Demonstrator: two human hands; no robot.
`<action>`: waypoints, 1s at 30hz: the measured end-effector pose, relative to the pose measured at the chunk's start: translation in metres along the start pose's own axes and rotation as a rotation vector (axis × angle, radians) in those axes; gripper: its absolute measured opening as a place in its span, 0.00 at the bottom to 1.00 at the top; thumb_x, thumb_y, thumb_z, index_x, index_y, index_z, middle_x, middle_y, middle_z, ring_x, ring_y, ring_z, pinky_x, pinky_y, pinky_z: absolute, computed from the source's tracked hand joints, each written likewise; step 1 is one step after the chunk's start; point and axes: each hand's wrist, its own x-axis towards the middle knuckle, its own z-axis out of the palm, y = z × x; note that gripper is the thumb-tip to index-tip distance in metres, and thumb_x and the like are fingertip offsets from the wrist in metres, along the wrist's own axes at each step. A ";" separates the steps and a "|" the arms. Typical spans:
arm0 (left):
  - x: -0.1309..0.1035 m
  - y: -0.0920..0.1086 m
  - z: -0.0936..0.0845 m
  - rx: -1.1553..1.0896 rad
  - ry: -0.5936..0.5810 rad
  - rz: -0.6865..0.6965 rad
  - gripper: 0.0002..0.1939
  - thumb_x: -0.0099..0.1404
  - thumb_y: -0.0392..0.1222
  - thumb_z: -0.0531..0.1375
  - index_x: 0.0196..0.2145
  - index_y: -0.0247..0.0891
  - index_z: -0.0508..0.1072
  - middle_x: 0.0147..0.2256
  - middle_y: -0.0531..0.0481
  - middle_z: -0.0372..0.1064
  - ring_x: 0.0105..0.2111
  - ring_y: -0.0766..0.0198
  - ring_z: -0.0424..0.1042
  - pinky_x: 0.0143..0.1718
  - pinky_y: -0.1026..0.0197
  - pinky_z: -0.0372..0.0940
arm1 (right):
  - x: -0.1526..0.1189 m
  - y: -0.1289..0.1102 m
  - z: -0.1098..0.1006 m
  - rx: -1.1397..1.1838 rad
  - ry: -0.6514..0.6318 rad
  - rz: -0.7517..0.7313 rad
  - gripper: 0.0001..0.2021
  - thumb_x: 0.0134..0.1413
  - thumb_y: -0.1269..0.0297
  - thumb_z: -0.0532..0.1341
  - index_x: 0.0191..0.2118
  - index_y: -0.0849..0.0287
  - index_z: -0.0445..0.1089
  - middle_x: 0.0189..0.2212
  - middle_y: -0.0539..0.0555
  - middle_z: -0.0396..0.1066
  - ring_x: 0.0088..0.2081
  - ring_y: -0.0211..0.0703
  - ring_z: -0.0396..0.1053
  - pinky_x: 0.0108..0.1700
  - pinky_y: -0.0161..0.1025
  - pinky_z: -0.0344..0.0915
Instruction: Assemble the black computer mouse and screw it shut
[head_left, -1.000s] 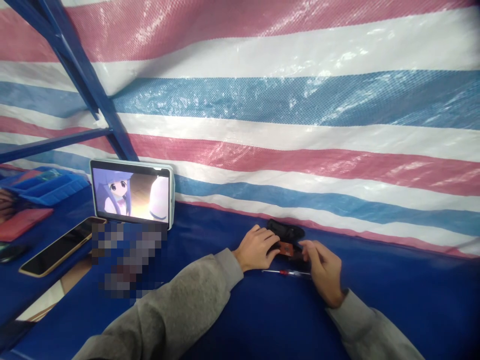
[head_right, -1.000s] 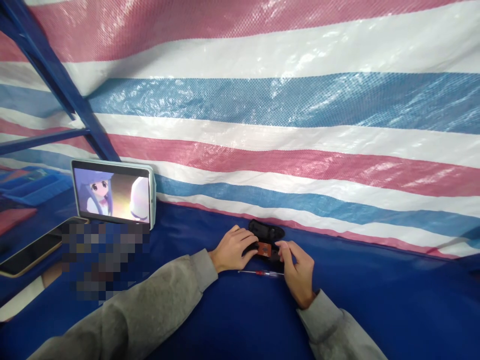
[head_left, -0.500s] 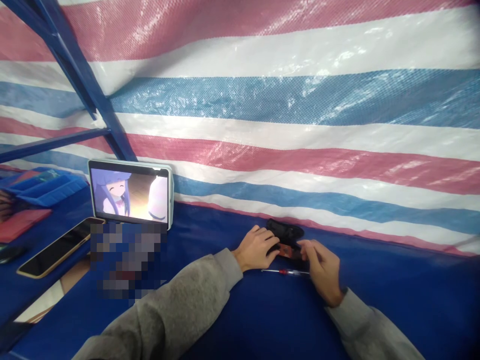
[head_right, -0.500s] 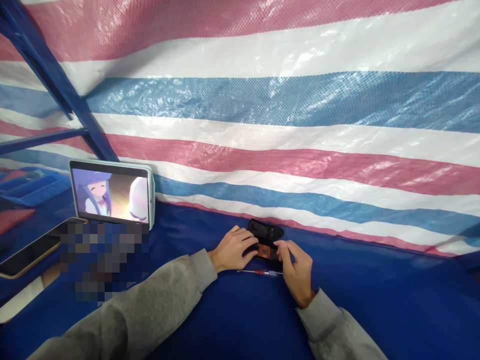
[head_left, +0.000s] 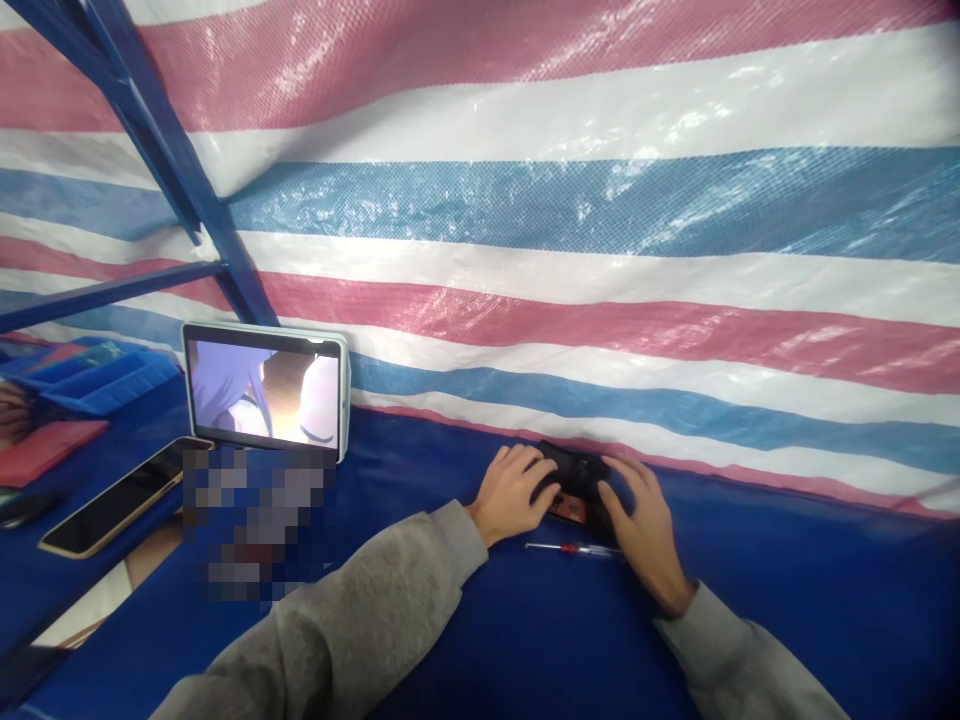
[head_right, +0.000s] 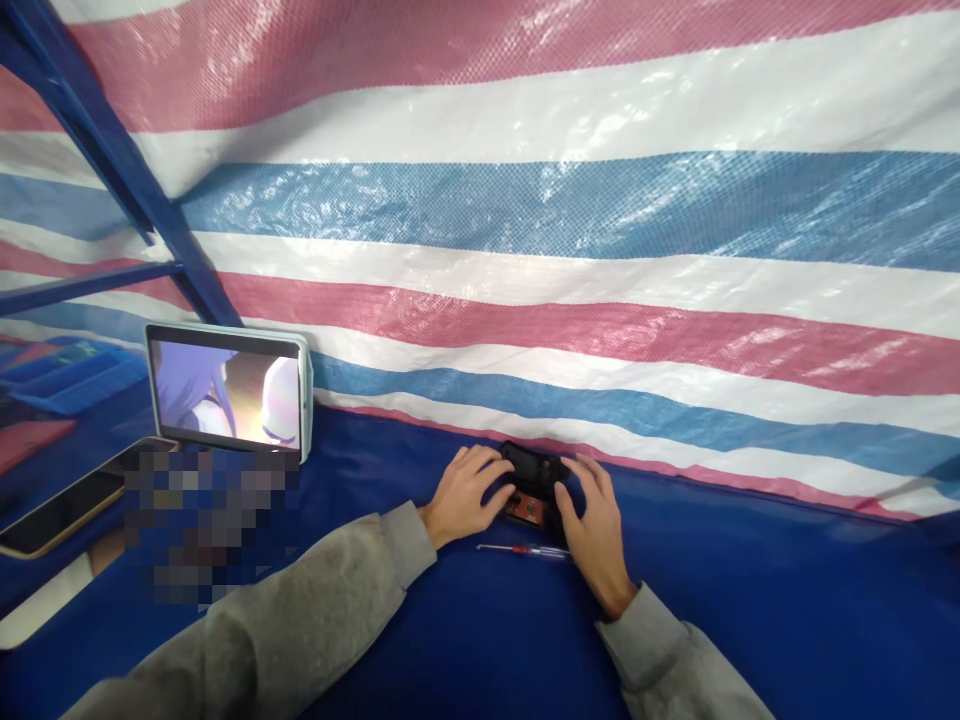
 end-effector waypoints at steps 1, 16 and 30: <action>0.001 0.000 -0.001 0.018 0.028 -0.073 0.12 0.71 0.44 0.54 0.48 0.39 0.71 0.43 0.45 0.70 0.43 0.57 0.69 0.44 0.54 0.60 | 0.000 0.001 0.001 0.001 -0.011 0.005 0.19 0.61 0.55 0.55 0.52 0.58 0.69 0.54 0.61 0.66 0.58 0.53 0.63 0.60 0.55 0.60; 0.003 -0.016 0.013 -0.127 0.034 -0.195 0.10 0.71 0.38 0.57 0.48 0.41 0.72 0.45 0.49 0.73 0.45 0.61 0.71 0.46 0.57 0.60 | 0.000 0.003 0.001 0.019 -0.001 -0.076 0.16 0.59 0.57 0.58 0.50 0.56 0.71 0.52 0.59 0.72 0.53 0.51 0.69 0.57 0.54 0.65; 0.002 -0.008 0.001 -0.491 0.269 -0.091 0.17 0.73 0.51 0.52 0.39 0.36 0.74 0.39 0.44 0.69 0.40 0.60 0.70 0.45 0.58 0.66 | 0.001 -0.018 -0.012 -0.064 0.143 -0.378 0.24 0.57 0.62 0.63 0.59 0.53 0.64 0.49 0.60 0.69 0.51 0.54 0.69 0.54 0.55 0.66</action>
